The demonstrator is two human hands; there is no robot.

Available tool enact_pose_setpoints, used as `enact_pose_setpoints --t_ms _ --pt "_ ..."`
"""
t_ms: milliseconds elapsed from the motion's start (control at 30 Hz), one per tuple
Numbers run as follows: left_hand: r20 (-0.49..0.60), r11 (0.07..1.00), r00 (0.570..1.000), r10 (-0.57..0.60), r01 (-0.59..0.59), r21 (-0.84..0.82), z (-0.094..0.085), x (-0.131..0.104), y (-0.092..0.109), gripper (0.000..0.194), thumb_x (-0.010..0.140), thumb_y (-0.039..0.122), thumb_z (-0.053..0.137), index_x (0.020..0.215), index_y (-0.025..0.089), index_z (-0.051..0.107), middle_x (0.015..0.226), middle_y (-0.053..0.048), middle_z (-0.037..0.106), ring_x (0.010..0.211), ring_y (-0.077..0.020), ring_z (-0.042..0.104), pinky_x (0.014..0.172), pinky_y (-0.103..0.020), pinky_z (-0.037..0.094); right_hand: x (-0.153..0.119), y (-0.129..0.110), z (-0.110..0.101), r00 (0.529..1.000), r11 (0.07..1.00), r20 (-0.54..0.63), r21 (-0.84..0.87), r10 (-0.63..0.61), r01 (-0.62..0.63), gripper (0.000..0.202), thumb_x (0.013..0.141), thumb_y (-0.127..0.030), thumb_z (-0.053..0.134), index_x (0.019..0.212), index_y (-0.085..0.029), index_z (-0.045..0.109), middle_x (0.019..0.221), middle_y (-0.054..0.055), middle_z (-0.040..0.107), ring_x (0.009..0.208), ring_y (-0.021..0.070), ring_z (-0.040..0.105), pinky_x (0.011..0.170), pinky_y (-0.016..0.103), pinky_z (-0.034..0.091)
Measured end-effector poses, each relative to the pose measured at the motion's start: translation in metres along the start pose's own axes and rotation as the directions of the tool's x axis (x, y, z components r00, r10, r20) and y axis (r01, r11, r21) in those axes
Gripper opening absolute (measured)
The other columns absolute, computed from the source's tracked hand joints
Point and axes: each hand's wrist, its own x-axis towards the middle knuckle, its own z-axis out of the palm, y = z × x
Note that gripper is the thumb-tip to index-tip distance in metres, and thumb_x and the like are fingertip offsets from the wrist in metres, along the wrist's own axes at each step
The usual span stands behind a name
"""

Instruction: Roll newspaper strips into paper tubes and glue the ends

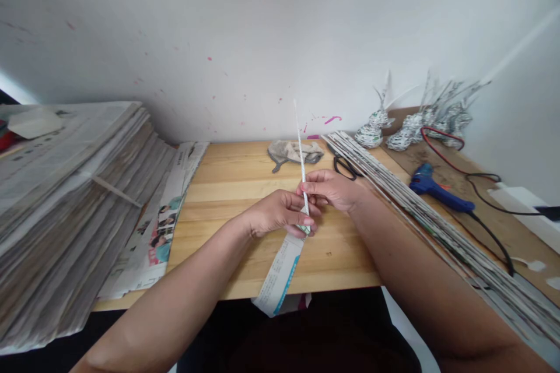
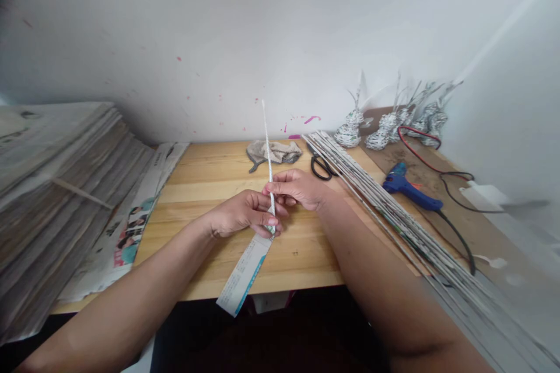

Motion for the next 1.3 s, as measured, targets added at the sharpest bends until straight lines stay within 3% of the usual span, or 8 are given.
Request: enact_pose_setpoints --t_ms 233,533,767,867,1000,1133,1233,1300 --pt "-0.019 1.000 1.000 -0.004 0.004 0.000 0.001 0.001 0.000 0.034 0.066 0.021 0.077 0.099 0.013 0.070 0.087 -0.010 0.071 0.078 -0.0180 0.067 0.072 -0.032 0.054 0.004 0.003 0.002 0.994 0.999 -0.107 0.040 0.036 -0.032 0.031 0.068 -0.041 0.076 0.071 -0.013 0.063 0.049 -0.005 0.049 0.040 0.0035 0.041 0.034 0.015 0.022" --pt "-0.014 0.999 1.000 0.001 0.000 0.043 -0.001 0.001 -0.001 0.029 0.067 0.022 0.076 0.095 0.014 0.069 0.083 -0.009 0.069 0.075 -0.0179 0.066 0.068 -0.031 0.054 -0.005 -0.002 -0.006 0.993 0.983 0.117 -0.184 -0.005 0.027 0.026 0.072 -0.033 0.074 0.084 -0.015 0.060 0.062 -0.002 0.064 0.048 0.0063 0.052 0.041 0.017 0.032" --pt "-0.107 0.976 0.994 0.016 0.008 0.219 -0.012 0.001 0.001 0.028 0.068 0.029 0.075 0.091 0.014 0.069 0.075 -0.003 0.064 0.062 -0.0106 0.058 0.054 -0.020 0.046 -0.001 -0.001 -0.010 0.998 0.930 0.018 -0.365 0.054 -0.044 0.029 0.074 -0.041 0.071 0.082 -0.017 0.057 0.070 0.004 0.070 0.063 0.0138 0.066 0.042 0.016 0.036" --pt "-0.095 0.970 0.995 0.004 0.019 0.242 -0.020 -0.005 0.008 0.035 0.066 0.032 0.076 0.096 0.016 0.068 0.069 -0.001 0.061 0.055 -0.0089 0.053 0.050 -0.019 0.041 -0.001 -0.002 -0.010 1.000 0.922 -0.031 -0.388 0.006 -0.017 0.027 0.073 -0.039 0.071 0.080 -0.017 0.057 0.070 0.003 0.069 0.062 0.0129 0.064 0.042 0.017 0.038" --pt "-0.017 0.938 1.000 0.013 -0.006 0.346 -0.036 -0.016 0.022 0.043 0.063 0.034 0.078 0.102 0.018 0.067 0.071 0.000 0.062 0.061 -0.0104 0.055 0.060 -0.022 0.043 0.001 -0.002 -0.012 0.983 0.927 -0.142 -0.372 -0.113 0.053 0.028 0.071 -0.039 0.073 0.078 -0.016 0.057 0.059 0.001 0.065 0.050 0.0099 0.057 0.040 0.018 0.036" --pt "-0.142 0.773 0.990 0.000 0.091 0.628 -0.069 -0.040 0.045 0.043 0.063 0.038 0.076 0.101 0.019 0.067 0.079 0.000 0.066 0.068 -0.0125 0.057 0.063 -0.022 0.042 0.005 0.000 -0.017 0.929 0.946 -0.309 -0.305 -0.204 0.106 0.028 0.068 -0.037 0.074 0.076 -0.017 0.055 0.058 0.001 0.064 0.047 0.0087 0.054 0.039 0.018 0.035" --pt "-0.338 0.536 0.941 -0.022 0.297 0.790 -0.104 -0.066 0.074 0.041 0.063 0.039 0.074 0.098 0.017 0.067 0.081 -0.002 0.068 0.073 -0.0170 0.059 0.064 -0.024 0.042 0.012 0.004 -0.020 0.869 0.959 -0.440 -0.258 -0.228 0.121 0.028 0.066 -0.035 0.074 0.075 -0.018 0.054 0.057 0.000 0.063 0.045 0.0086 0.052 0.038 0.018 0.034" --pt "-0.494 0.307 0.869 0.020 0.464 0.831 -0.122 -0.082 0.095 0.038 0.065 0.035 0.074 0.096 0.015 0.068 0.083 -0.005 0.069 0.079 -0.0203 0.059 0.071 -0.027 0.043 0.018 0.008 -0.021 0.817 0.960 -0.519 -0.242 -0.251 0.142 0.028 0.066 -0.036 0.074 0.075 -0.018 0.055 0.056 -0.001 0.062 0.044 0.0090 0.051 0.037 0.018 0.033"
